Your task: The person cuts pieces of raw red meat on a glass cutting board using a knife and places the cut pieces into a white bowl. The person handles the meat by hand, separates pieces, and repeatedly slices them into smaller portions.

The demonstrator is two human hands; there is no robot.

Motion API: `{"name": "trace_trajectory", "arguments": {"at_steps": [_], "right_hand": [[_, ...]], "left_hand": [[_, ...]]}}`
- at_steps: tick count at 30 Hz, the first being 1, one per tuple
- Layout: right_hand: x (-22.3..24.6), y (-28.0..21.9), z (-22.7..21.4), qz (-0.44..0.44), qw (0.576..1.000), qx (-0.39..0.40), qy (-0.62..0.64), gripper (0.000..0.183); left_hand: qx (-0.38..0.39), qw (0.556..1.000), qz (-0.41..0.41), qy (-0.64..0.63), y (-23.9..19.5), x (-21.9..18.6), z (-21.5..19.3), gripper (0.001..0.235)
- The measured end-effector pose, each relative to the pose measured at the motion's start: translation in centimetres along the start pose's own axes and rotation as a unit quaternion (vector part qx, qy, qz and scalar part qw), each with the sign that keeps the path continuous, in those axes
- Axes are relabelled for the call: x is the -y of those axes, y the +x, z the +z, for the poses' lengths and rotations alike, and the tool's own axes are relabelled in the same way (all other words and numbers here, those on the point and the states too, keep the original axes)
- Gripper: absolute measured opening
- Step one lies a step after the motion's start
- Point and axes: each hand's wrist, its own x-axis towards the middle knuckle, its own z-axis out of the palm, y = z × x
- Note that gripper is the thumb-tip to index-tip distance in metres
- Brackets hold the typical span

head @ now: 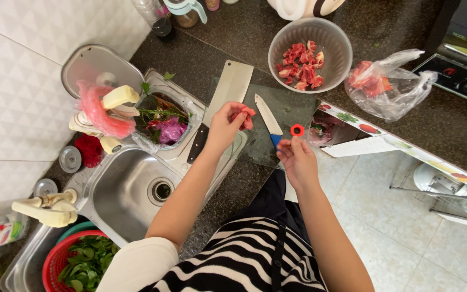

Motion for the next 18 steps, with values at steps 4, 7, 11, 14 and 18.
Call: {"name": "trace_trajectory", "arguments": {"at_steps": [4, 7, 11, 14, 18], "right_hand": [[2.2, -0.7, 0.9, 0.043, 0.998, 0.040, 0.027, 0.023], [3.2, -1.1, 1.7, 0.065, 0.996, 0.048, 0.038, 0.027], [4.2, -1.0, 2.4, 0.081, 0.994, 0.056, 0.042, 0.026], [5.0, -1.5, 2.5, 0.081, 0.995, 0.060, 0.025, 0.027], [6.3, -2.4, 3.5, 0.071, 0.993, 0.088, -0.034, 0.032]], "left_hand": [[0.024, 1.000, -0.014, -0.008, -0.9, 1.1, -0.1, 0.013], [0.045, 0.997, -0.049, -0.026, -1.1, 3.5, 0.2, 0.017], [0.054, 0.994, -0.090, 0.040, -0.5, 7.8, 1.0, 0.012], [0.046, 0.988, -0.093, 0.116, -0.3, 10.0, 2.0, 0.012], [-0.030, 0.975, -0.013, 0.218, -1.4, 8.8, 3.3, 0.022]]}}
